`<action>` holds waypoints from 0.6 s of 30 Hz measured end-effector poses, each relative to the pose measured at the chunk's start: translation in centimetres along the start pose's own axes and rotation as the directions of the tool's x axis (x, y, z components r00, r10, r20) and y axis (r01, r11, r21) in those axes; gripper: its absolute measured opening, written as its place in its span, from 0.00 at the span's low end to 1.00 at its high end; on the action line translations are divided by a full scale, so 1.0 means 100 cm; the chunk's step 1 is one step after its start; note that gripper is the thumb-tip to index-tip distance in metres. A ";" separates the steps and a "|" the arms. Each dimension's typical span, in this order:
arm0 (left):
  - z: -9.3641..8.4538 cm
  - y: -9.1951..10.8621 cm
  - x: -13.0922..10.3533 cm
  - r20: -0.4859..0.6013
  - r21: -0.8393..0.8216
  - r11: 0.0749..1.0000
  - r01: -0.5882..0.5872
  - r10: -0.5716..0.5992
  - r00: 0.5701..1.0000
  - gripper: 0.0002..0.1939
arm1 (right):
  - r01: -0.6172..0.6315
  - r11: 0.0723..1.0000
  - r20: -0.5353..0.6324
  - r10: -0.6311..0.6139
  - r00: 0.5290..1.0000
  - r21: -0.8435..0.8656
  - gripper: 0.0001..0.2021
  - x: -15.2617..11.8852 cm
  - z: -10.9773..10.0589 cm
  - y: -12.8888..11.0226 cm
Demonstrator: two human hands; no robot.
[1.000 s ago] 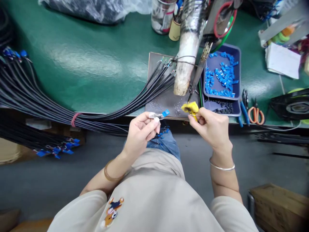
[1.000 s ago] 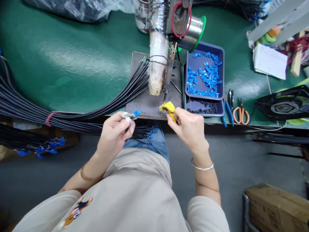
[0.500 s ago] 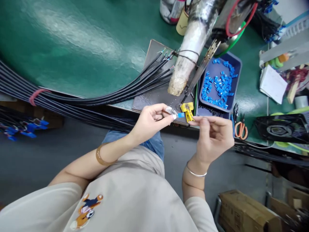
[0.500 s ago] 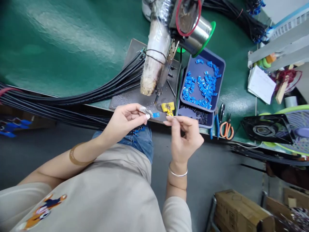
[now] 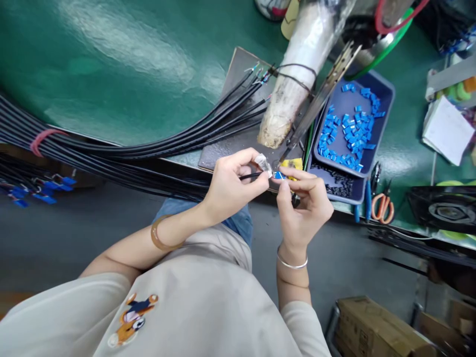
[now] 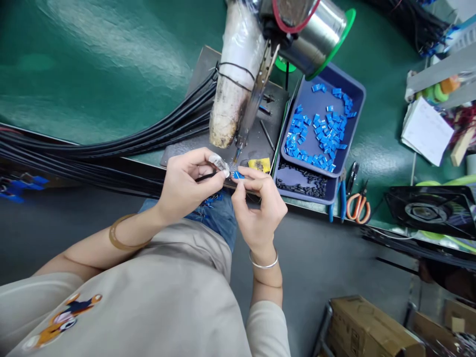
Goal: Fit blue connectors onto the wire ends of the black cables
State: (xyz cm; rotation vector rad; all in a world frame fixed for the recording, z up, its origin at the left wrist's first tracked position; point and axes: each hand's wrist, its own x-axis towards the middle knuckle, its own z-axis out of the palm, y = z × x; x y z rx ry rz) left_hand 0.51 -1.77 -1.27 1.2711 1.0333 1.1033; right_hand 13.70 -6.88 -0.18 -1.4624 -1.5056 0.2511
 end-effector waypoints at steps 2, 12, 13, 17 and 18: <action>0.001 0.001 0.002 -0.010 -0.015 1.000 -0.009 0.009 1.000 0.05 | -0.029 0.998 -0.008 0.029 1.000 0.052 0.04 0.001 0.001 0.000; 0.000 0.005 0.005 -0.025 -0.052 0.999 -0.007 0.005 1.000 0.05 | 0.005 1.000 0.026 -0.006 1.000 0.031 0.04 0.007 0.000 0.002; 0.000 0.005 0.005 -0.025 -0.060 0.998 -0.006 0.004 1.000 0.05 | 0.002 0.999 0.024 -0.003 1.000 0.037 0.05 0.007 0.000 0.001; 0.000 0.007 0.004 -0.021 -0.078 0.997 0.012 -0.014 1.000 0.05 | 0.002 0.999 0.012 -0.002 1.000 0.038 0.05 0.008 0.000 -0.001; 0.000 0.007 0.004 -0.021 -0.081 0.997 0.016 -0.018 1.000 0.05 | 0.001 0.999 0.012 -0.001 1.000 0.033 0.05 0.008 0.000 -0.002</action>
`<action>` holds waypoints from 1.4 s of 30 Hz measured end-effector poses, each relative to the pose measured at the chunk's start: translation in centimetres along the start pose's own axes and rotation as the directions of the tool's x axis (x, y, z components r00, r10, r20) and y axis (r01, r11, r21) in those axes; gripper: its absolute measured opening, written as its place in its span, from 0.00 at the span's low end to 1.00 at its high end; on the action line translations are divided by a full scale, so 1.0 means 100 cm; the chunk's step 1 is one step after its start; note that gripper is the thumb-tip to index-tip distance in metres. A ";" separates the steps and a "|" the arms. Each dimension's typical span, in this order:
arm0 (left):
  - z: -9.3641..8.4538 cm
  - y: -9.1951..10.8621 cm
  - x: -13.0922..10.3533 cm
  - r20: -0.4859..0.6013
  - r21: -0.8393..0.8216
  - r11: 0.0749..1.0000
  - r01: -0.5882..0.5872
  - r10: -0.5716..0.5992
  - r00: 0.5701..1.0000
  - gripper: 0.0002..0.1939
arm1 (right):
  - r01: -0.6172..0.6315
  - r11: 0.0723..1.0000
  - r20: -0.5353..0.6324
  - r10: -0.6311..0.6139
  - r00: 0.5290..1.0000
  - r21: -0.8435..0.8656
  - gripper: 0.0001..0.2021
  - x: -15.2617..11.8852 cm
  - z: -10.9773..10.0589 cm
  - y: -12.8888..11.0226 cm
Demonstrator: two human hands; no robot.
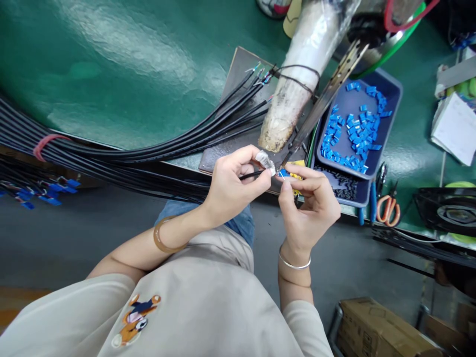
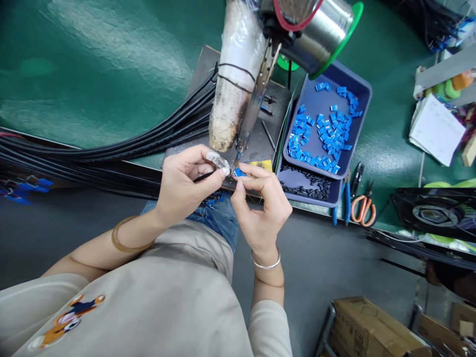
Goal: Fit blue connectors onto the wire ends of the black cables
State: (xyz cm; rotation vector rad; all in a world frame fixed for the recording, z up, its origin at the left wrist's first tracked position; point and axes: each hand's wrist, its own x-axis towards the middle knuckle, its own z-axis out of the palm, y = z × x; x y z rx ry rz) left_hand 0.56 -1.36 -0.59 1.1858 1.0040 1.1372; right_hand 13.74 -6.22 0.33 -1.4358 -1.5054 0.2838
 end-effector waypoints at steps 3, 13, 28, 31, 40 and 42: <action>-0.001 -0.001 0.000 0.002 -0.023 1.000 0.009 -0.009 1.000 0.06 | -0.014 1.000 -0.001 0.014 1.000 0.006 0.05 0.000 0.000 -0.002; -0.008 -0.001 -0.003 0.129 -0.172 0.975 0.141 -0.120 0.984 0.06 | -0.214 0.960 0.073 0.203 0.976 0.183 0.05 -0.005 0.000 -0.001; -0.009 0.001 -0.004 0.208 -0.228 0.943 0.243 -0.197 0.958 0.09 | -0.105 0.992 0.024 0.103 0.994 0.073 0.04 -0.015 0.000 -0.004; -0.011 0.001 -0.003 0.234 -0.258 0.920 0.295 -0.236 0.943 0.09 | -0.128 0.986 0.024 0.126 0.992 0.107 0.04 -0.015 0.000 -0.004; -0.021 -0.008 -0.004 0.338 -0.270 0.898 0.348 -0.250 0.907 0.09 | -0.216 0.948 0.071 0.205 0.976 0.235 0.05 -0.016 0.000 -0.005; -0.022 -0.008 -0.004 0.348 -0.266 0.900 0.344 -0.243 0.905 0.09 | -0.227 0.944 0.083 0.213 0.974 0.241 0.05 -0.016 0.001 -0.005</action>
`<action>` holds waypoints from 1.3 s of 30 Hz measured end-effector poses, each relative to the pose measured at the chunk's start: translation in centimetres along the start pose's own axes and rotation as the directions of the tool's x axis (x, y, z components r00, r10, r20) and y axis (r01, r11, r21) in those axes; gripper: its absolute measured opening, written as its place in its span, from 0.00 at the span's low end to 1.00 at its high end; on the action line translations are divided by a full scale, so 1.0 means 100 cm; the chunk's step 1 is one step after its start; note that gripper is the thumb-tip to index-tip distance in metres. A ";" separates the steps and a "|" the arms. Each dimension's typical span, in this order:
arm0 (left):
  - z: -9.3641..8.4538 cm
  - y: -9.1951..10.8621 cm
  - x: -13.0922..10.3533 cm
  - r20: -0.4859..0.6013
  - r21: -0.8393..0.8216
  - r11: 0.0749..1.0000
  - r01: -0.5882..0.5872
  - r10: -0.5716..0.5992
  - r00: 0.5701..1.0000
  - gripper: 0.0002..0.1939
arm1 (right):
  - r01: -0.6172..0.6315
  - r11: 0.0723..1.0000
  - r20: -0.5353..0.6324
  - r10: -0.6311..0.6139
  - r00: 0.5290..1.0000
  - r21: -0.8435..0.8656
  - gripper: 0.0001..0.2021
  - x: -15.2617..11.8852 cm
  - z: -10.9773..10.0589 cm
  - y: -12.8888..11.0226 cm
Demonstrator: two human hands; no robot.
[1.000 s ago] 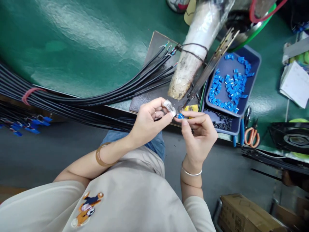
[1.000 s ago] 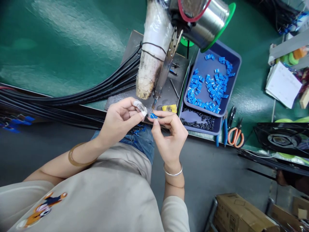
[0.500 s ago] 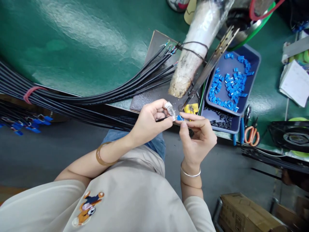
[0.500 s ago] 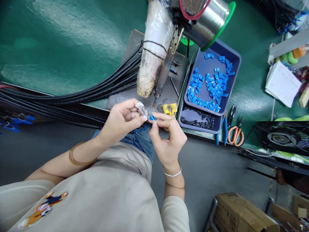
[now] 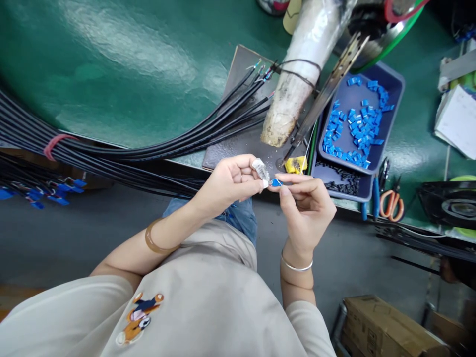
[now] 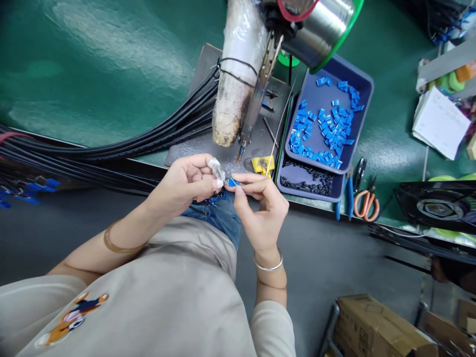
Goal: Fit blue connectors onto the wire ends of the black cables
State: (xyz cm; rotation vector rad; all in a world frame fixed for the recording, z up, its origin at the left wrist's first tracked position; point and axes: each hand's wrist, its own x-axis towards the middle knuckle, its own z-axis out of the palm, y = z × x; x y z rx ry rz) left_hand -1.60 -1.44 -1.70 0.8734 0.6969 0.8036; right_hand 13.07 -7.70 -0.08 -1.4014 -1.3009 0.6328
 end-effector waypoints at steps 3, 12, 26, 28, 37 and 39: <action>0.000 0.001 -0.001 0.004 0.001 1.000 -0.016 0.016 1.000 0.09 | -0.009 1.000 0.001 0.009 1.000 -0.004 0.05 -0.001 0.000 -0.001; 0.011 0.008 -0.007 -0.066 0.028 0.995 -0.095 0.097 0.993 0.09 | 0.175 0.974 -0.037 -0.182 0.983 -0.147 0.06 -0.008 0.000 -0.001; 0.006 0.004 -0.007 -0.051 -0.027 0.999 -0.046 0.045 0.998 0.09 | 0.249 0.955 -0.078 -0.263 0.962 -0.160 0.09 -0.005 0.005 0.005; 0.006 0.005 -0.007 -0.035 -0.015 0.999 -0.033 0.032 0.999 0.09 | 0.257 0.955 -0.095 -0.272 0.957 -0.149 0.10 -0.005 0.005 0.004; 0.007 0.011 -0.005 -0.026 0.013 1.000 0.017 -0.017 1.000 0.10 | 0.046 0.999 -0.094 -0.046 0.995 0.001 0.05 -0.003 0.002 0.004; 0.008 0.012 -0.005 -0.025 0.007 1.000 0.017 -0.017 1.000 0.10 | 0.033 0.999 -0.095 -0.029 0.995 0.035 0.05 -0.002 0.002 0.005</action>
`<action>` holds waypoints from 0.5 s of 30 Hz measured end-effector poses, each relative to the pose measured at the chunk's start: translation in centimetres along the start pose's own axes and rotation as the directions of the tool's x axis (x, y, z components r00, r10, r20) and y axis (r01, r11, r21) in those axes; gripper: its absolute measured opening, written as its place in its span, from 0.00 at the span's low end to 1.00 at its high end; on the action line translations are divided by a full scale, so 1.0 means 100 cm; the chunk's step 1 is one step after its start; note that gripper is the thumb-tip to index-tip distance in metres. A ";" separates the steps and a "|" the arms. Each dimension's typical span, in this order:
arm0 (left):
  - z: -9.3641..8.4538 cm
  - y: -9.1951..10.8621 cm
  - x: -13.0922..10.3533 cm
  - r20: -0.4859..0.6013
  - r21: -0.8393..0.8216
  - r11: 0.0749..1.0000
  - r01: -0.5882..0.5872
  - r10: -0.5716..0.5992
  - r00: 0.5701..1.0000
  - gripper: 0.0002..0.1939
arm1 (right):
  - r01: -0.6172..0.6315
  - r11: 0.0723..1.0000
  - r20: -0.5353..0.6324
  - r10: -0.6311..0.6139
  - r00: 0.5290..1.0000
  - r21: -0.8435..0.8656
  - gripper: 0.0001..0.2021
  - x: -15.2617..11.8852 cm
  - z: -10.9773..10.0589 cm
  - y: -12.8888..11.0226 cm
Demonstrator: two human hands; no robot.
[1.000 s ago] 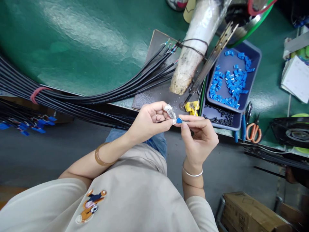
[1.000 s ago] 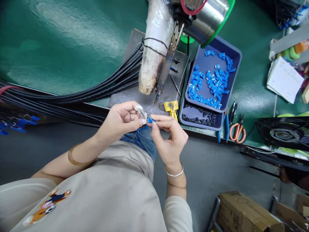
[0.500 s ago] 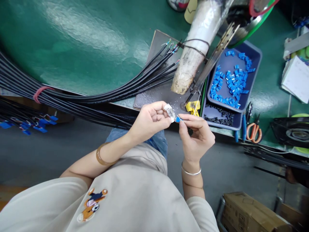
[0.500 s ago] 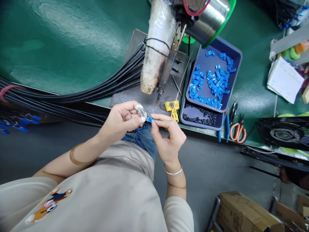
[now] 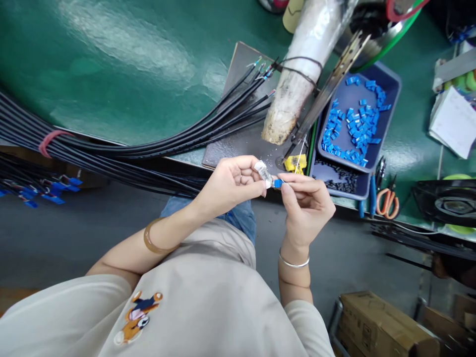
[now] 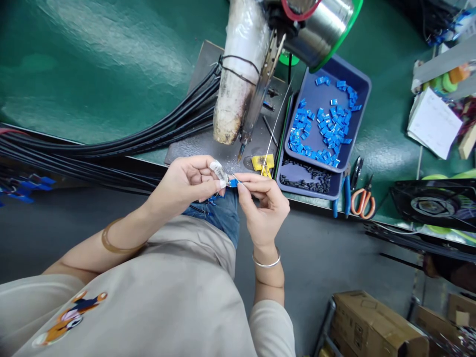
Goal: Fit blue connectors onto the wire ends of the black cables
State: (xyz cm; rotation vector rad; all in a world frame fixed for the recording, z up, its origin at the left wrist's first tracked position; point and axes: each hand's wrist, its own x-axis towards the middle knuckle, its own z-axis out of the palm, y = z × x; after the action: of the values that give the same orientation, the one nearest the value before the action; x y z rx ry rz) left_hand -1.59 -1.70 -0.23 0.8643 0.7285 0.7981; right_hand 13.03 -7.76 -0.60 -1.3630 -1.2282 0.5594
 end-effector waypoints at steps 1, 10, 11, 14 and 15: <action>0.000 0.000 0.000 0.001 -0.004 1.000 -0.002 0.002 1.000 0.10 | -0.003 1.000 0.002 0.003 1.000 0.007 0.05 0.000 0.000 0.000; -0.005 0.000 -0.001 0.041 0.052 0.998 0.045 -0.047 0.998 0.07 | 0.029 0.999 0.110 -0.034 0.993 0.042 0.07 0.003 -0.007 0.004; -0.006 0.000 -0.002 0.040 0.067 0.997 0.050 -0.052 0.998 0.07 | 0.055 0.998 0.085 -0.056 0.995 0.020 0.06 0.003 -0.009 0.000; -0.009 -0.002 -0.004 0.025 0.109 0.993 0.032 -0.035 0.999 0.04 | 0.157 0.983 -0.110 -0.167 0.980 -0.095 0.04 0.007 -0.024 -0.009; -0.011 -0.002 -0.004 0.023 0.114 0.993 0.033 -0.036 0.999 0.03 | 0.163 0.973 -0.213 -0.196 0.957 -0.161 0.03 0.010 -0.033 -0.010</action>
State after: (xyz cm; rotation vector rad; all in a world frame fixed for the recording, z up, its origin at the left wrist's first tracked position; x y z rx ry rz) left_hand -2.60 -1.74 -0.85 0.9598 0.7710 0.7193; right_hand 15.94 -8.48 1.41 -1.3744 -1.2049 0.1833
